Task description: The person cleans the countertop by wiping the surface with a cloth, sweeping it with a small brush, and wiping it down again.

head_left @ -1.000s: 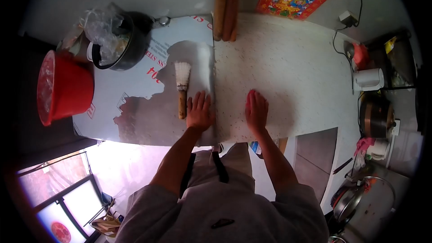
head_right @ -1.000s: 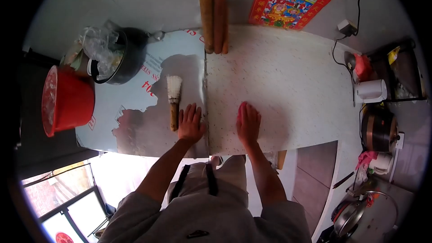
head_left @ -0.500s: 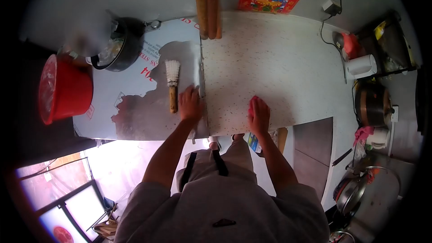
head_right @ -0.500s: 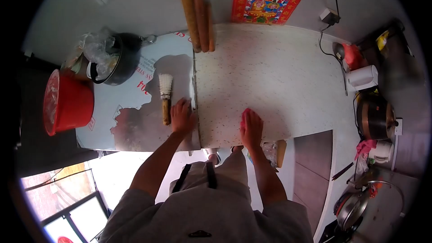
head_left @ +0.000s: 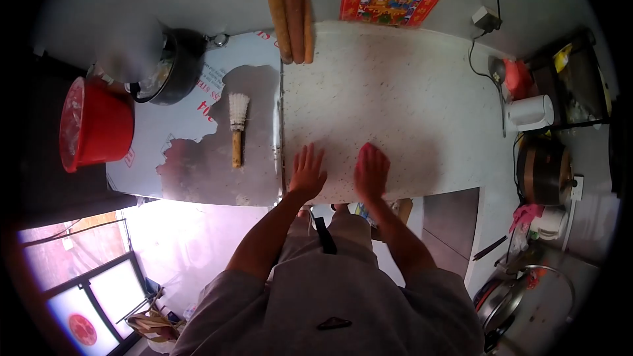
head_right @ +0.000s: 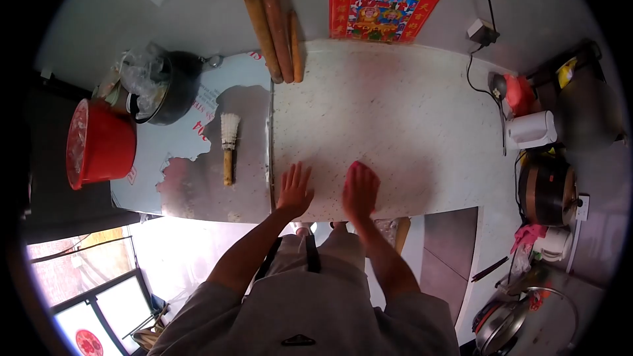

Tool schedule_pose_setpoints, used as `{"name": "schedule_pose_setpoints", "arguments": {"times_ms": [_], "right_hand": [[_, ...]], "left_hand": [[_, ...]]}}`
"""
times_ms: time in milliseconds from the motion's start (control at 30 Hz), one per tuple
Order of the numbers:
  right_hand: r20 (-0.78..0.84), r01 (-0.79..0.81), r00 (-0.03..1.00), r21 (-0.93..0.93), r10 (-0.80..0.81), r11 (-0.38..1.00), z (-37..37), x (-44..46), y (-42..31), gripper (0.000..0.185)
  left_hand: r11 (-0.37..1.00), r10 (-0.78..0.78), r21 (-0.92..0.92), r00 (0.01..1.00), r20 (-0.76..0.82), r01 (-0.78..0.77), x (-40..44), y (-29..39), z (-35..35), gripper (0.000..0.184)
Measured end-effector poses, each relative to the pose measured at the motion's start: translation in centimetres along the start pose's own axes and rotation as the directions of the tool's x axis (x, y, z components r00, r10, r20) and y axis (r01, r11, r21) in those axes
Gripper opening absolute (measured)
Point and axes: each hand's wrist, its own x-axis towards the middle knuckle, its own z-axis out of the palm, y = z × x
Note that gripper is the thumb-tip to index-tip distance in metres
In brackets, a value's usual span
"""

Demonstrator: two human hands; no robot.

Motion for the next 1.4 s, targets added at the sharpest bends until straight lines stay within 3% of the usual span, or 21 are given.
{"name": "schedule_pose_setpoints", "arguments": {"times_ms": [33, 67, 133, 200, 233, 267, 333, 433, 533, 633, 667, 733, 867, 900, 933, 1000, 1067, 1100, 1200, 1300, 1400], "right_hand": [[-0.075, 0.077, 0.994, 0.027, -0.075, 0.997, 0.0, -0.7, -1.2, 0.058], [0.107, 0.130, 0.986, 0.007, -0.130, 0.991, 0.0, -1.3, -2.2, 0.062], [0.028, 0.406, 0.908, 0.191, -0.418, 0.894, -0.3, -3.3, -1.3, 0.064], [0.120, 0.467, 0.831, 0.382, -0.544, 0.797, 0.7, -1.3, 2.4, 0.066], [0.195, 0.449, 0.834, 0.307, -0.517, 0.839, 0.0, -0.4, 3.9, 0.066], [0.034, 0.358, 0.924, 0.270, -0.381, 0.894, 0.3, 1.1, 7.3, 0.065], [-0.052, 0.144, 0.989, 0.085, -0.140, 0.986, 0.8, 2.4, 7.9, 0.064], [-0.036, 0.074, 0.997, -0.003, -0.074, 0.997, 1.6, 1.6, 4.4, 0.064], [0.147, 0.450, 0.865, 0.193, -0.479, 0.872, 0.5, -0.3, 2.8, 0.063], [0.106, 0.552, 0.745, 0.457, -0.659, 0.697, 1.0, 2.7, 7.2, 0.063], [-0.003, 0.600, 0.765, 0.367, -0.644, 0.711, 1.4, 3.7, 8.0, 0.062], [-0.045, 0.466, 0.876, 0.331, -0.480, 0.820, 1.3, 5.4, 9.5, 0.060], [0.050, 0.274, 0.955, 0.222, -0.292, 0.936, 1.1, 3.6, 5.8, 0.075], [0.101, 0.285, 0.944, 0.227, -0.313, 0.931, 1.3, 2.7, 4.8, 0.085], [0.134, 0.394, 0.887, 0.276, -0.441, 0.877, 1.2, 1.9, 4.6, 0.088], [0.166, 0.528, 0.775, 0.360, -0.610, 0.769, 0.7, 1.6, 5.1, 0.081], [0.057, 0.594, 0.724, 0.456, -0.687, 0.663, 2.2, 3.6, 7.6, 0.069], [0.033, 0.600, 0.751, 0.385, -0.660, 0.702, 1.7, 4.6, 8.1, 0.058], [-0.081, 0.381, 0.923, 0.335, -0.376, 0.862, 1.4, 6.2, 8.3, 0.056], [-0.095, 0.253, 0.967, 0.226, -0.238, 0.941, 1.6, 4.4, 4.7, 0.059], [-0.006, 0.388, 0.913, 0.316, -0.407, 0.866, 2.0, 1.2, 2.9, 0.060]], "left_hand": [[0.999, -0.018, 0.029, 0.998, 0.055, 0.017, 0.2, 0.1, 0.5, 0.072], [0.998, -0.031, 0.062, 0.996, 0.079, 0.026, 0.3, 0.1, 1.1, 0.073], [0.991, -0.052, 0.130, 0.990, 0.129, 0.035, 0.6, 0.3, 1.4, 0.076], [0.982, -0.075, 0.184, 0.979, 0.190, 0.039, 0.7, 0.3, 1.6, 0.079], [0.980, -0.071, 0.195, 0.978, 0.195, 0.032, 0.5, 0.2, 1.5, 0.080], [0.977, -0.075, 0.210, 0.978, 0.195, 0.033, 0.7, 0.3, 1.4, 0.080], [0.973, -0.099, 0.226, 0.969, 0.227, 0.047, 0.8, 0.5, 1.2, 0.081], [0.974, -0.097, 0.220, 0.971, 0.218, 0.048, 0.9, 0.3, 1.3, 0.082], [0.976, -0.129, 0.205, 0.956, 0.264, 0.075, 0.9, 0.6, 0.6, 0.081], [0.966, -0.157, 0.244, 0.946, 0.283, 0.088, 1.1, 0.8, 0.6, 0.081], [0.967, -0.154, 0.241, 0.949, 0.277, 0.086, 0.9, 0.8, 0.7, 0.081], [0.969, -0.144, 0.234, 0.954, 0.262, 0.082, 0.9, 0.7, 0.8, 0.081], [0.977, -0.093, 0.208, 0.975, 0.200, 0.051, 0.6, 0.3, 1.4, 0.083], [0.979, -0.091, 0.198, 0.976, 0.198, 0.052, 0.6, 0.3, 1.3, 0.083], [0.981, -0.089, 0.187, 0.977, 0.196, 0.052, 0.6, 0.3, 1.3, 0.083], [0.982, -0.095, 0.177, 0.974, 0.206, 0.059, 0.7, 0.3, 1.1, 0.082], [0.981, -0.118, 0.179, 0.965, 0.233, 0.077, 0.7, 0.3, 0.9, 0.081], [0.979, -0.122, 0.185, 0.967, 0.224, 0.080, 0.5, 0.4, 1.0, 0.081], [0.980, -0.118, 0.181, 0.979, 0.167, 0.087, 1.0, 0.5, 1.0, 0.081], [0.985, -0.144, 0.107, 0.986, 0.088, 0.135, 0.7, 1.5, 0.5, 0.081], [0.983, -0.182, 0.012, 0.983, 0.016, 0.181, 1.0, 2.3, -0.2, 0.078]]}}
